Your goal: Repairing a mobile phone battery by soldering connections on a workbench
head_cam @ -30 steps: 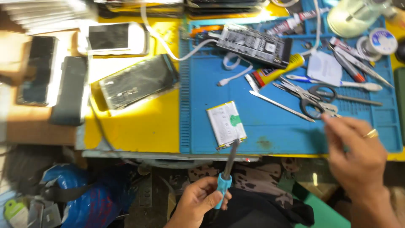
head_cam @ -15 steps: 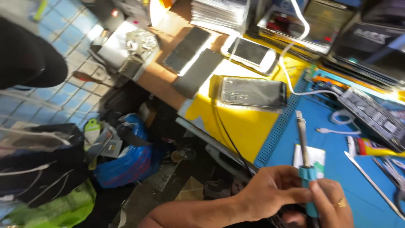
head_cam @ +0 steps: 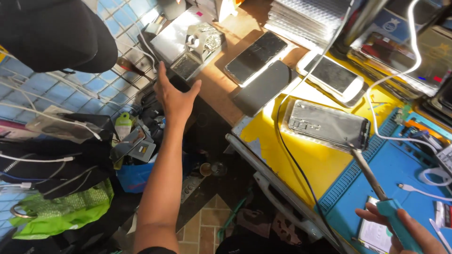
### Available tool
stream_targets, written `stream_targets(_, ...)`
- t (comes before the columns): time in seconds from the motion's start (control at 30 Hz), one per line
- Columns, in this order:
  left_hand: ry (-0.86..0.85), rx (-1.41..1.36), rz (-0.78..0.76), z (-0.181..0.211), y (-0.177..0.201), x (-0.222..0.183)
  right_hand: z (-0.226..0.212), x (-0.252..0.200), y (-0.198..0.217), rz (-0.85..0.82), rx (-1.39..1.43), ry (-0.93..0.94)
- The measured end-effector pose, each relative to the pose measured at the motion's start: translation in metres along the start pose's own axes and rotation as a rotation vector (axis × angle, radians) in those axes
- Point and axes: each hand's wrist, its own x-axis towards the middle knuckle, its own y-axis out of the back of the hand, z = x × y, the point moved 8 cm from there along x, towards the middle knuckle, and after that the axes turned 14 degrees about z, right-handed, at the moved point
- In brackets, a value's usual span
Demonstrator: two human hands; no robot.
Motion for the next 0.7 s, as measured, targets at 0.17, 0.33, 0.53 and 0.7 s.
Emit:
stream_targets(0.17, 0.118, -0.040, 0.106, -0.030, -0.013, -0.003, -0.017, 0.086, -0.065, -0.286, 0.001, 0.025)
stream_targets(0.33, 0.077, -0.088, 0.200, 0.011, 0.007, -0.039, -0.171, 0.027, -0.181, -0.137, -0.105, 0.668)
stream_targets(0.53, 0.065, -0.239, 0.141, 0.025, 0.036, -0.079, -0.186, 0.084, -0.296, -0.369, 0.087, 0.469)
stream_targets(0.7, 0.171, -0.444, 0.074, 0.014, 0.050, -0.172, -0.188, 0.103, -0.351, -0.359, -0.144, 0.476)
